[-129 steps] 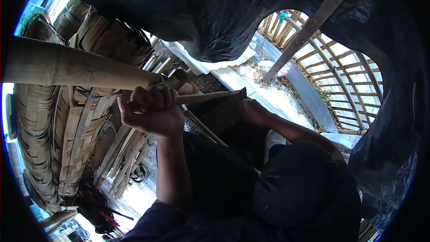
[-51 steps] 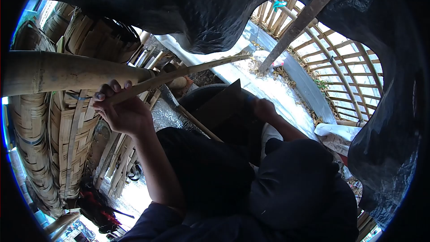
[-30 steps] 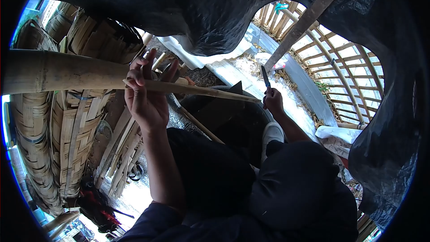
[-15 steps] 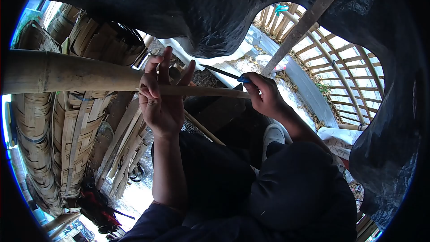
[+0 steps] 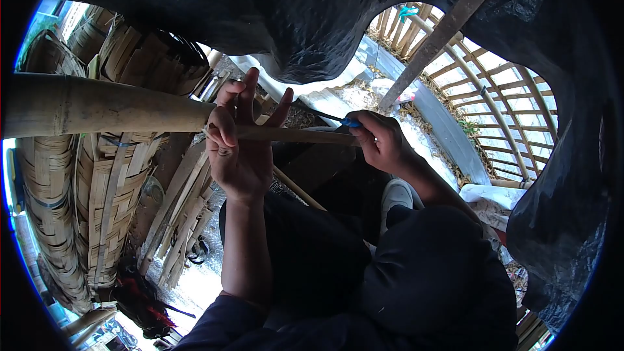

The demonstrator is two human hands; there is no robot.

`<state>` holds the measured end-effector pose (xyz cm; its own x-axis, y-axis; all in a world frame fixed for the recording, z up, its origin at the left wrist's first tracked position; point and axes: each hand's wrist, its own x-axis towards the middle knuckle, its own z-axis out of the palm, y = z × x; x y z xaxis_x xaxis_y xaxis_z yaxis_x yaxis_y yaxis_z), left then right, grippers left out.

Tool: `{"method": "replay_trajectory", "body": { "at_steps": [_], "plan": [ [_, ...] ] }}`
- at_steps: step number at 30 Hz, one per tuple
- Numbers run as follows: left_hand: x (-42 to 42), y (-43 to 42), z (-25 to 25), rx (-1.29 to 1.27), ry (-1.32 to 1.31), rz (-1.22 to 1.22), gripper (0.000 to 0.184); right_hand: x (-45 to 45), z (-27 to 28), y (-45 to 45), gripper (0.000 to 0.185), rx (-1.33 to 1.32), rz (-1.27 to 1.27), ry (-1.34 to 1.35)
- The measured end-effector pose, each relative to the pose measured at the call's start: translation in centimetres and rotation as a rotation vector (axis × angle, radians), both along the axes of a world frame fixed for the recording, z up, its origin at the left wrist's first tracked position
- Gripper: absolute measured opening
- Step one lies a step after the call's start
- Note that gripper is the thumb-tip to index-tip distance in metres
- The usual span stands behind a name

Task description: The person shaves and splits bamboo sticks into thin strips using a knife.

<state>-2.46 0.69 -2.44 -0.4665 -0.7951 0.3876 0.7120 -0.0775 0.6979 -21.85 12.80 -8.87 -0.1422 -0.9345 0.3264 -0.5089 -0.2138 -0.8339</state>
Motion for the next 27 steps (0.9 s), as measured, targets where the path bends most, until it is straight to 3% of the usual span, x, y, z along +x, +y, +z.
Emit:
{"method": "replay_trajectory", "body": {
  "at_steps": [6,11,15,20,27],
  "plan": [
    [-0.2,0.1,0.2,0.025,0.016,0.021,0.027,-0.2,-0.2,0.1,0.014,-0.009,0.021,0.038],
    [-0.1,0.2,0.4,0.096,0.059,0.005,0.028,-0.9,-1.1,-0.1,0.006,0.021,-0.189,-0.051],
    [0.3,0.1,0.9,0.114,0.065,0.042,0.028,-2.0,-1.7,0.1,0.019,0.038,-0.28,-0.098],
    [1.6,-0.5,2.1,-0.103,-0.005,-0.019,0.021,-2.9,-3.0,0.9,0.014,0.135,-0.332,-0.196],
    [1.7,0.1,2.9,-0.22,-0.091,0.044,0.025,-3.3,-2.4,1.6,0.016,0.15,-0.334,-0.24]
  ]
}}
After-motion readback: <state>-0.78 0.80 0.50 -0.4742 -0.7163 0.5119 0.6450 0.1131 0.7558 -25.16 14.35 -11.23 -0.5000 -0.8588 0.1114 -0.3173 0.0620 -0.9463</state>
